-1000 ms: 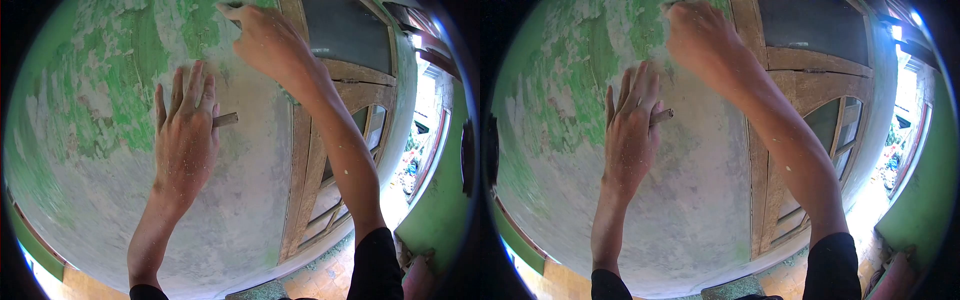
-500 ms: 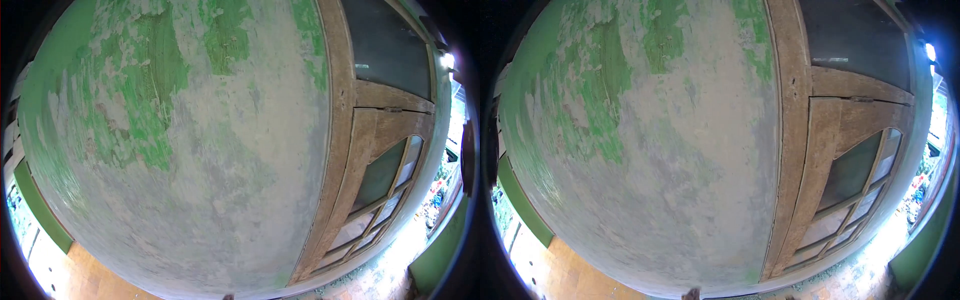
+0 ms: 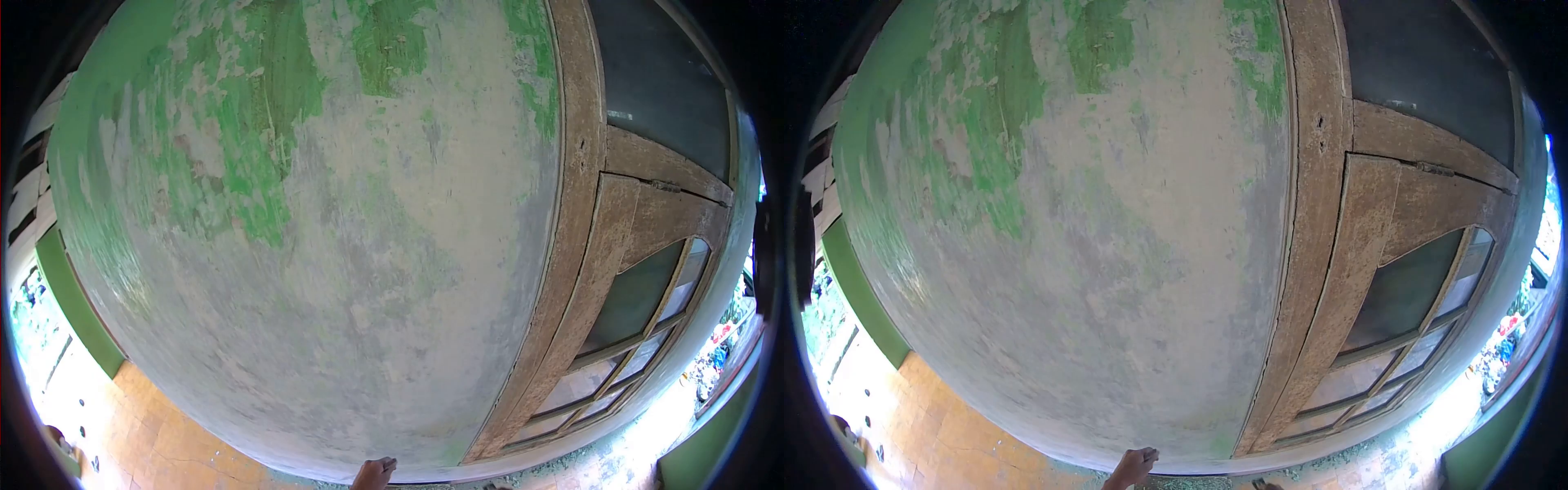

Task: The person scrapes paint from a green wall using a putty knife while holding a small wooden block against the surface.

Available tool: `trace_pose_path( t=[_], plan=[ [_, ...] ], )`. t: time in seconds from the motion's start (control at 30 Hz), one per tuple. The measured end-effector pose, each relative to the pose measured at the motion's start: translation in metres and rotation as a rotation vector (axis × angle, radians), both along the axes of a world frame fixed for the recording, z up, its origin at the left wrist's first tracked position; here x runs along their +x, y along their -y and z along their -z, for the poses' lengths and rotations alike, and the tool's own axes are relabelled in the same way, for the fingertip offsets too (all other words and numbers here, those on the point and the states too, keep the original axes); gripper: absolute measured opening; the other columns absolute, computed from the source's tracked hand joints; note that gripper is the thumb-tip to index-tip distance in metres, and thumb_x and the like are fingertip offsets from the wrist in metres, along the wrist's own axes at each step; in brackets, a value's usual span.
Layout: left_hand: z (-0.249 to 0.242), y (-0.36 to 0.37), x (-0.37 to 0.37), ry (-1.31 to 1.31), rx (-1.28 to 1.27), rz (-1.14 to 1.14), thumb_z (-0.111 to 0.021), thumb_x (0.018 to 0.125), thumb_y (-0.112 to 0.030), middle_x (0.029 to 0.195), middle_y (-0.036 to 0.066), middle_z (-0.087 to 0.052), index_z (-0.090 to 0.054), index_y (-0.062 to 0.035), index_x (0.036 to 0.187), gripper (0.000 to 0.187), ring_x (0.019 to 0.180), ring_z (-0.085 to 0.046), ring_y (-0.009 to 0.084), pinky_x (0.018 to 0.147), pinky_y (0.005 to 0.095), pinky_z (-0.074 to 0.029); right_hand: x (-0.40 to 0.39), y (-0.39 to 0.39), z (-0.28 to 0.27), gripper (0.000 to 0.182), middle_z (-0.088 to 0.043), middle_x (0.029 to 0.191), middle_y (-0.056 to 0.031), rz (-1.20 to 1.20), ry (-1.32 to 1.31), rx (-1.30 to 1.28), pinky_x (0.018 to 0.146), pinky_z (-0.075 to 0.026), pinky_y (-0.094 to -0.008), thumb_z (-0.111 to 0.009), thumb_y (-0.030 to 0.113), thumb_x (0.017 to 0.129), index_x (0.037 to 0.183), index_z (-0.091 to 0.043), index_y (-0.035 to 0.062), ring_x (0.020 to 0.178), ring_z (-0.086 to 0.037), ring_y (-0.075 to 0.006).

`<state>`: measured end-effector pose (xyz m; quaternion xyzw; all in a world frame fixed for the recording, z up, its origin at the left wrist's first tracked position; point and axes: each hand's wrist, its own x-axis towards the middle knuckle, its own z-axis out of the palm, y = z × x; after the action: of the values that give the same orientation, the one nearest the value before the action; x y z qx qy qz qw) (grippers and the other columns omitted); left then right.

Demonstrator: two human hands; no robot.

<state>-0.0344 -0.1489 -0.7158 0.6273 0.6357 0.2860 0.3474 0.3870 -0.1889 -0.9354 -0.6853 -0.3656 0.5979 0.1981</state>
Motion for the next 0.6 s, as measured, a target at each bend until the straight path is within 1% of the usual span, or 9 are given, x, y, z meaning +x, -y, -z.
trace_pose_path(
  t=[0.07, 0.1, 0.17, 0.23, 0.27, 0.37, 0.4, 0.53, 0.6],
  plan=[
    [-0.006, 0.01, 0.02, 0.174, -0.048, -0.018, -0.059, 0.097, -0.03, 0.088, 0.015, -0.072, -0.071, -0.0041, 0.107, 0.03, 0.078, -0.069, 0.025, 0.069, 0.0373, -0.054, -0.04, -0.036, -0.115, 0.048, -0.059, 0.057, -0.0167, -0.373, 0.352, 0.26, 0.049, -0.047, -0.0419, -0.052, 0.046, 0.099, 0.088, -0.065, 0.0013, 0.052, -0.059, -0.0279],
    [-0.008, 0.016, 0.029, 0.348, -0.095, -0.029, -0.059, 0.096, -0.036, 0.097, 0.015, -0.074, -0.07, -0.0057, 0.115, 0.038, 0.089, -0.071, 0.0317, 0.079, 0.0446, -0.057, -0.049, -0.044, -0.126, 0.04, -0.061, 0.062, -0.0203, -0.477, 0.365, 0.443, 0.053, -0.049, -0.0441, -0.052, 0.038, 0.097, 0.094, -0.066, 0.0009, 0.056, -0.062, -0.0302],
    [-0.007, 0.024, 0.041, 0.282, -0.23, 0.001, -0.059, 0.096, -0.037, 0.101, 0.014, -0.074, -0.069, -0.007, 0.119, 0.039, 0.092, -0.071, 0.0285, 0.079, 0.0434, -0.057, -0.074, -0.055, -0.164, 0.032, -0.065, 0.072, -0.0245, -0.655, 0.343, 0.656, 0.061, -0.05, -0.0469, -0.054, 0.024, 0.091, 0.11, -0.067, 0.002, 0.066, -0.066, -0.0351],
    [-0.008, 0.035, 0.051, 0.143, -0.498, 0.079, -0.061, 0.096, -0.039, 0.107, 0.011, -0.074, -0.067, -0.0097, 0.128, 0.044, 0.097, -0.071, 0.0221, 0.081, 0.0409, -0.056, -0.105, -0.058, -0.232, 0.044, -0.068, 0.082, -0.0241, -0.755, 0.271, 0.797, 0.066, -0.051, -0.0464, -0.057, 0.015, 0.087, 0.129, -0.061, 0.005, 0.073, -0.067, -0.0364],
    [-0.092, 0.043, 0.057, -0.162, -0.35, 0.305, -0.063, 0.097, -0.036, 0.113, 0.009, -0.073, -0.065, -0.0113, 0.132, 0.043, 0.102, -0.069, 0.0225, 0.085, 0.0402, -0.055, -0.119, -0.051, -0.266, 0.053, -0.068, 0.086, -0.023, -0.778, 0.226, 0.901, 0.067, -0.051, -0.0454, -0.059, 0.012, 0.086, 0.139, -0.056, 0.0065, 0.075, -0.067, -0.0353],
    [-0.062, 0.043, 0.053, 0.058, -0.155, 0.307, -0.065, 0.097, -0.029, 0.113, 0.008, -0.073, -0.064, -0.0094, 0.134, 0.042, 0.101, -0.067, 0.0198, 0.087, 0.0365, -0.053, -0.149, -0.041, -0.337, 0.075, -0.069, 0.087, -0.0194, -0.732, -0.047, 0.988, 0.066, -0.051, -0.0413, -0.064, 0.005, 0.084, 0.154, -0.039, 0.0114, 0.07, -0.065, -0.0318],
    [-0.109, 0.048, 0.069, 0.664, -0.139, 0.135, -0.069, 0.095, -0.024, 0.102, 0.006, -0.073, -0.065, -0.0034, 0.13, 0.041, 0.094, -0.065, 0.0162, 0.087, 0.0337, -0.052, -0.156, -0.037, -0.355, 0.08, -0.068, 0.087, -0.0184, -0.702, -0.108, 1.021, 0.067, -0.051, -0.039, -0.065, 0.003, 0.083, 0.157, -0.033, 0.0124, 0.071, -0.065, -0.0304],
    [-0.143, 0.032, 0.087, 0.678, 0.016, -0.173, -0.062, 0.098, -0.022, 0.1, 0.012, -0.073, -0.067, 0.0005, 0.121, 0.033, 0.09, -0.068, 0.0246, 0.08, 0.0373, -0.054, -0.168, -0.027, -0.431, 0.091, -0.067, 0.087, -0.0174, -0.605, -0.114, 0.849, 0.072, -0.052, -0.0336, -0.065, -0.002, 0.082, 0.161, -0.022, 0.0153, 0.075, -0.066, -0.0267],
    [-0.164, 0.018, 0.089, 0.53, 0.064, -0.292, -0.055, 0.104, -0.027, 0.072, -0.002, -0.068, -0.073, 0.0001, 0.099, 0.033, 0.066, -0.062, 0.0087, 0.055, 0.0304, -0.046, -0.173, -0.027, -0.447, 0.086, -0.068, 0.087, -0.016, -0.503, -0.217, 0.881, 0.07, -0.053, -0.0339, -0.065, 0.0, 0.084, 0.16, -0.026, 0.014, 0.072, -0.065, -0.0238]
  ],
)
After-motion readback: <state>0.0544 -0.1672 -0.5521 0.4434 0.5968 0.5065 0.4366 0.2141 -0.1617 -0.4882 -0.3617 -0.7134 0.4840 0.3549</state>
